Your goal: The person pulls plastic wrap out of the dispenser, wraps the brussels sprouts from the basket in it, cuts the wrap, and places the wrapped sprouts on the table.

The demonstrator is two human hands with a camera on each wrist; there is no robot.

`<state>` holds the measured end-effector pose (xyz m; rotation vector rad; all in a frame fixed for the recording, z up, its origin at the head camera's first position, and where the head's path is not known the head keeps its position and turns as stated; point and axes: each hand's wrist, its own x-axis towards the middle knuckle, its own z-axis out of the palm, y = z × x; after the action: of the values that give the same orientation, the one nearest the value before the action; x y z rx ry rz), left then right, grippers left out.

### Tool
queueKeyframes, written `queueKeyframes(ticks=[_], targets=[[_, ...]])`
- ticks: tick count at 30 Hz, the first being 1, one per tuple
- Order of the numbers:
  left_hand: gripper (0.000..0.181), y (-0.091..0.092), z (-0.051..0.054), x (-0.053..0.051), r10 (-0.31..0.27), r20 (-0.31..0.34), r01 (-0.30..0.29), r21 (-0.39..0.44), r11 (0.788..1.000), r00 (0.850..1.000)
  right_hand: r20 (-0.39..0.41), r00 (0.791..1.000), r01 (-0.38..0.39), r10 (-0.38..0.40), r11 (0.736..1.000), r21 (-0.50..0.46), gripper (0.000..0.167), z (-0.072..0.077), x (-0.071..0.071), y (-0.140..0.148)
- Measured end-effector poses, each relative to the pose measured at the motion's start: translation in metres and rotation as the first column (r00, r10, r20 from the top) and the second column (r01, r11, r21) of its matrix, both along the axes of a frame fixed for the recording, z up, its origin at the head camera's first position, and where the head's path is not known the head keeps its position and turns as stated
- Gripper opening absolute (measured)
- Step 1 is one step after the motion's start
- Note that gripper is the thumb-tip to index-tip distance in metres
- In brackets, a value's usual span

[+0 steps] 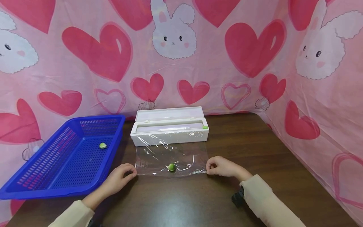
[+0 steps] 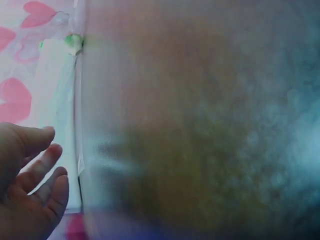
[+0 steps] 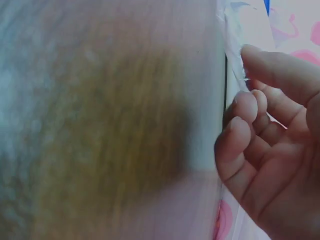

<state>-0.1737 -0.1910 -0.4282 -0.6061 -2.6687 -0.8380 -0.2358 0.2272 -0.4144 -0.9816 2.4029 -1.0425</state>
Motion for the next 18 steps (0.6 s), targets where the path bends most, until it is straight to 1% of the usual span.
queueKeyframes(ticks=[5,8,12,16,18], targets=[[0.018,0.0031,0.0019,0.0003,0.051,0.029,-0.052,0.04,0.998,0.998,-0.072,0.997,0.013,-0.019,0.997,-0.077,0.008,0.0003,-0.0024,-0.0005],[0.018,0.0045,0.0022,0.0003,0.065,0.05,-0.069,0.083,0.994,0.997,-0.12,0.992,0.01,-0.025,0.992,-0.125,0.009,-0.0006,-0.0039,-0.0006],[0.02,0.0061,0.0011,-0.0014,0.058,0.064,-0.067,0.147,0.987,0.996,-0.156,0.986,0.033,-0.061,0.984,-0.175,0.012,-0.0007,-0.0046,-0.001],[0.017,0.0077,0.0012,-0.0026,0.049,0.105,-0.07,0.215,0.974,0.993,-0.184,0.979,0.059,-0.09,0.984,-0.167,0.014,0.0009,-0.0047,-0.001],[0.014,0.0083,0.0021,-0.0029,0.049,0.134,-0.081,0.248,0.965,0.99,-0.167,0.982,0.061,-0.088,0.985,-0.162,0.014,0.0016,-0.005,-0.0009]])
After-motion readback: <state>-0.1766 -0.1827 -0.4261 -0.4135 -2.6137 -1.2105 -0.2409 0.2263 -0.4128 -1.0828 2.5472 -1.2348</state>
